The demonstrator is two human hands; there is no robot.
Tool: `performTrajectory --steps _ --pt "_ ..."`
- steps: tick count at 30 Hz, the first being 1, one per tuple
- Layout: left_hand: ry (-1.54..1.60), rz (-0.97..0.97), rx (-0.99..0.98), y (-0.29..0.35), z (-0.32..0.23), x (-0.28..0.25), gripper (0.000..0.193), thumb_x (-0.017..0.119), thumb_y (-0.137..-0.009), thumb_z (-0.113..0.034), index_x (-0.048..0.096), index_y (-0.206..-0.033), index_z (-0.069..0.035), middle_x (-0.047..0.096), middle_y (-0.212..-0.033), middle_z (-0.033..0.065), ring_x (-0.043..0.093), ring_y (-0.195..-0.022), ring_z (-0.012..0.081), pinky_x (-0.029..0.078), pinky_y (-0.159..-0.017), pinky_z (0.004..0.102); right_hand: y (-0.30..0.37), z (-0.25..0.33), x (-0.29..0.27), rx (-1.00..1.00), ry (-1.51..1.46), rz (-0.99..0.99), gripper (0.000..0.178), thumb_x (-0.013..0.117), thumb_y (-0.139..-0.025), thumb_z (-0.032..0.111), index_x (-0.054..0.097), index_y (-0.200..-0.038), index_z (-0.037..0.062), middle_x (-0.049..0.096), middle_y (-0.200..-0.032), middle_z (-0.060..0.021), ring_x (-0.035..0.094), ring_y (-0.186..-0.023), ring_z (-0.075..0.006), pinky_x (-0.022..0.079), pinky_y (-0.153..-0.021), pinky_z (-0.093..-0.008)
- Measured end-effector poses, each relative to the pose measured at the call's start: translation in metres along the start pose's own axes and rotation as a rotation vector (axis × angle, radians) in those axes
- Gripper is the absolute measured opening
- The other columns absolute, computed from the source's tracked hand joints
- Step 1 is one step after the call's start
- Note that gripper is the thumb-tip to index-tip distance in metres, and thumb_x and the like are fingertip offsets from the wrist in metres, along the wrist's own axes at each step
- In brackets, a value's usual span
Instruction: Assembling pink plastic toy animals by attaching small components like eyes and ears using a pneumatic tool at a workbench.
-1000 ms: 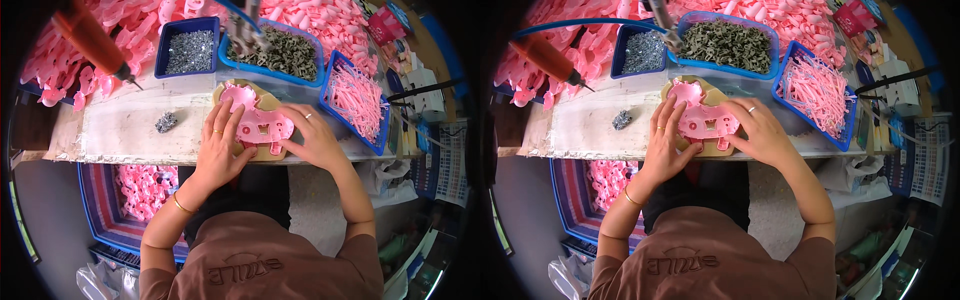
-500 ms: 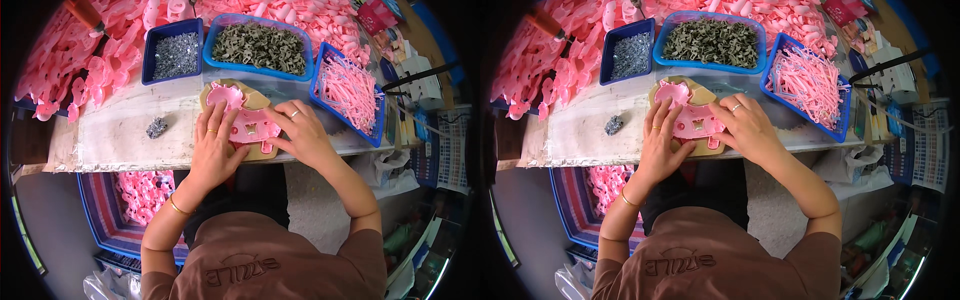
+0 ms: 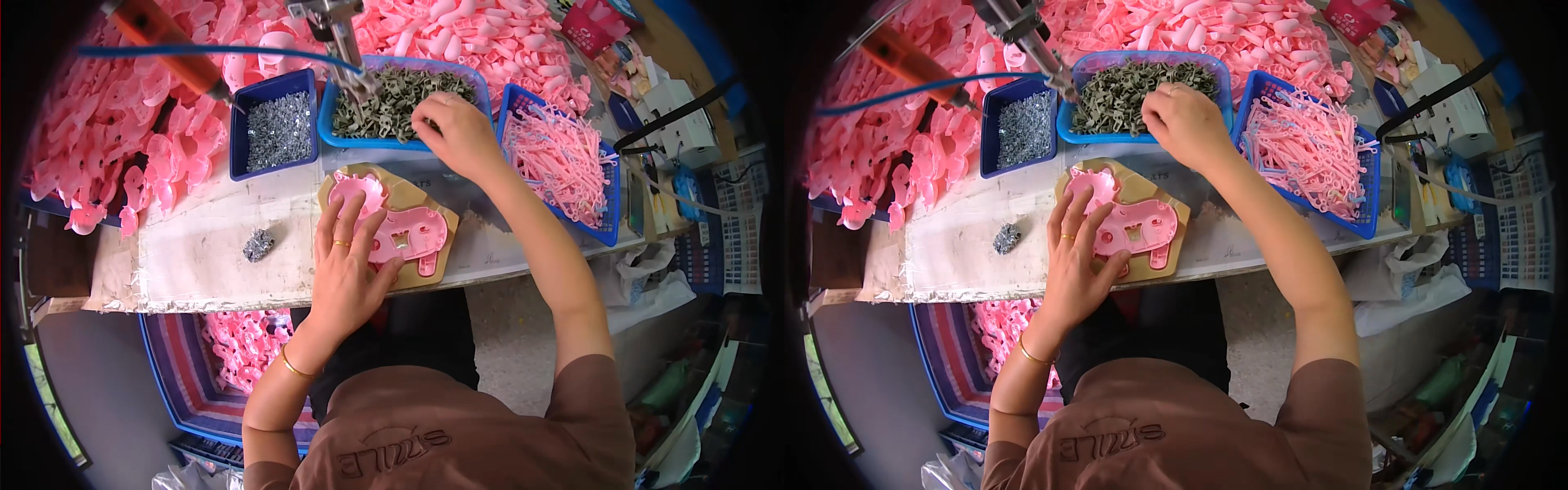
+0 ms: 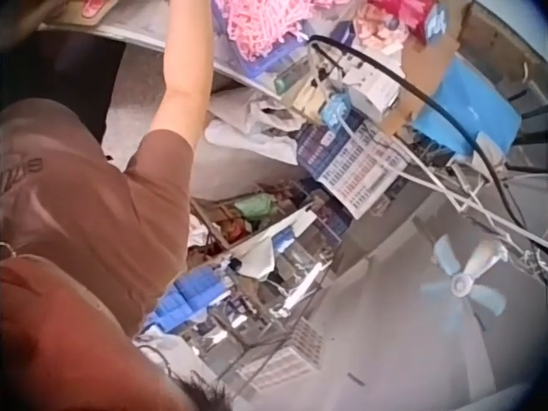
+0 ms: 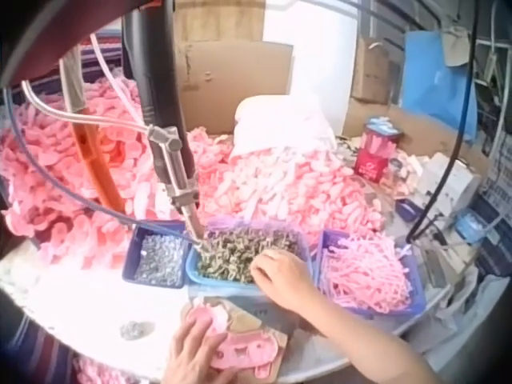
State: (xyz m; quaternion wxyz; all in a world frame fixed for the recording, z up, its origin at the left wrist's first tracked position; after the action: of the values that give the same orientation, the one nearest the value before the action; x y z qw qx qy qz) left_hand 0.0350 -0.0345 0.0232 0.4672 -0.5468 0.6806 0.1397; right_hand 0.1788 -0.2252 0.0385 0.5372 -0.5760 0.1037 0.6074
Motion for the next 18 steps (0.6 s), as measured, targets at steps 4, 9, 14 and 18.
performTrajectory --steps 4,9,14,18 --pt "0.015 -0.018 0.019 -0.008 -0.008 0.0 0.059 0.077 -0.08 -0.016 0.055 -0.133 -0.008 0.04 -0.15 0.016 0.03 -0.141 0.0411 0.03 -0.114 0.0512 0.001 -0.03 -0.007 0.103 -0.142 -0.045 0.015 0.063 -0.093 0.017 0.058 -0.101 0.0051 0.061 -0.094 -0.0118 0.063 -0.089 -0.0309 0.051 -0.077 -0.0377" --pt "0.121 -0.046 0.051 -0.022 -0.022 0.003 0.041 0.074 -0.083 -0.013 0.063 -0.122 -0.007 0.051 -0.142 0.014 0.036 -0.137 0.0383 0.03 -0.114 0.0501 0.004 -0.003 0.004 -0.035 -0.172 -0.02 0.016 0.065 -0.09 0.019 0.057 -0.094 0.0058 0.06 -0.093 -0.0092 0.061 -0.087 -0.0302 0.05 -0.074 -0.0413" --pt "0.11 -0.039 0.088 -0.03 -0.027 0.006 0.034 0.073 -0.084 -0.012 0.066 -0.117 -0.007 0.052 -0.141 0.0128 0.037 -0.136 0.0371 0.031 -0.113 0.0498 -0.006 0.0 0.014 -0.029 -0.076 0.089 0.012 0.066 -0.083 0.015 0.059 -0.089 0.0084 0.058 -0.087 -0.0078 0.061 -0.085 -0.0295 0.05 -0.072 -0.0424" --pt "0.096 -0.091 0.122 -0.039 -0.024 0.004 0.03 0.07 -0.087 -0.011 0.065 -0.116 -0.006 0.06 -0.129 0.0146 0.046 -0.129 0.0385 0.036 -0.109 0.0469 -0.013 -0.003 0.003 -0.077 -0.138 0.022 0.011 0.066 -0.083 0.012 0.06 -0.091 0.0073 0.06 -0.086 -0.0089 0.062 -0.082 -0.0296 0.05 -0.071 -0.0414"
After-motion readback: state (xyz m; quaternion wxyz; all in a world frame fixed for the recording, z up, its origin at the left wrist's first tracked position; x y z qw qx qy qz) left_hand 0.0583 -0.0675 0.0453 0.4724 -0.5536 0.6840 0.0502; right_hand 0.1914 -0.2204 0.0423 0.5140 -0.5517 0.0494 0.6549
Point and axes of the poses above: each hand's wrist, its own y-axis away from the middle knuckle, its own x-axis out of the palm, z = x × y, the point moved 5 cm from there along -y, towards the middle knuckle
